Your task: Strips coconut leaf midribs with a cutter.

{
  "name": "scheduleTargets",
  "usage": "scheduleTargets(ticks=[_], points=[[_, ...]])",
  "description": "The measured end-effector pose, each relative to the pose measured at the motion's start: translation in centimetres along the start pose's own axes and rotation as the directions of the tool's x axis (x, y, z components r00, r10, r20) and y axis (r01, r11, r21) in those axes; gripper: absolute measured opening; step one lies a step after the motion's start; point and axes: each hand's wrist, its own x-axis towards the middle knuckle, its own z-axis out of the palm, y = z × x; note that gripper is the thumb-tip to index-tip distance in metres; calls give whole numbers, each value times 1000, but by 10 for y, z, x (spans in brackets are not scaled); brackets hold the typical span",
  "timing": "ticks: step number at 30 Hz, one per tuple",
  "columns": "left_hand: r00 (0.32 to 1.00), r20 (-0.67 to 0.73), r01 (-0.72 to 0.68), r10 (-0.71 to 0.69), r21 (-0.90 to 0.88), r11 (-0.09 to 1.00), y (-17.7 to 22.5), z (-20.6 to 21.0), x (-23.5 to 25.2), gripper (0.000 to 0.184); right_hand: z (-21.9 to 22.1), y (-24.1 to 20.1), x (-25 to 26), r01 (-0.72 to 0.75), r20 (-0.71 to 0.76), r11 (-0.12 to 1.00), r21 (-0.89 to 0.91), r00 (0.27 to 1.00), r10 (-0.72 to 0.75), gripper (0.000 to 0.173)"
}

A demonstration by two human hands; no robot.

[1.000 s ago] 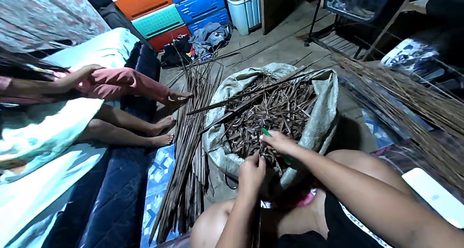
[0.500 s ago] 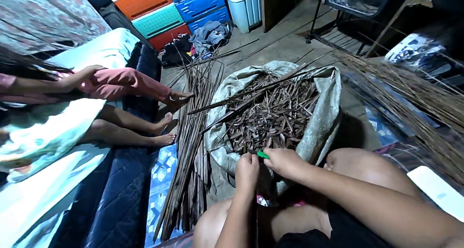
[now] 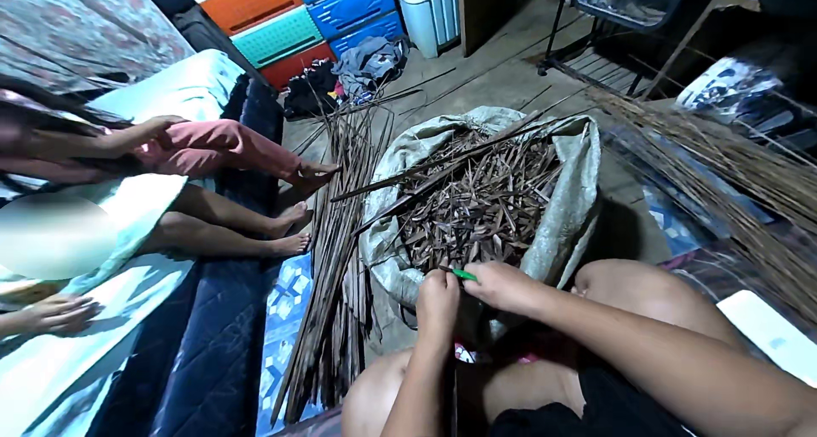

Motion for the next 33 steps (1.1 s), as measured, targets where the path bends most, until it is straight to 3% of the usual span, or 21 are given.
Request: scheduleTargets(ticks=[6,12,15,17,19,22,24,28,30,33], points=[[1000,5,-31,31,43,999,3,1,-2,40,1,-6,13,-125,-95,965,-232,990,105,40],[999,-18,-41,41,35,999,3,0,0,40,-2,-7,28,-221,-232,954,-203,957,173,39],[998,-3,-65,65,0,998,4,3,-9,39,-20,16,37,-218,-262,976,-16,943,206,40],[997,19,-76,76,-31,997,3,2,-10,38,-24,28,42,-86,-237,966,245,961,145,40],[994,71,-75,80,-76,994,3,1,-9,37,-18,30,45,14,-218,885,466,971,100,38],[986,148,-57,74,-117,991,6,2,-10,38,-18,24,43,-4,-161,784,621,978,132,31],[984,159,-56,75,-121,991,5,4,-10,38,-22,27,48,2,-197,758,652,966,167,30],[991,117,-48,63,-128,991,0,4,-4,39,-26,31,47,34,-252,931,364,966,63,35],[996,68,-54,62,-113,992,-3,2,0,39,-16,21,33,51,-169,987,151,985,-25,34],[999,9,-31,32,-59,998,-6,0,4,33,-1,0,6,23,-21,998,-61,999,-25,34]])
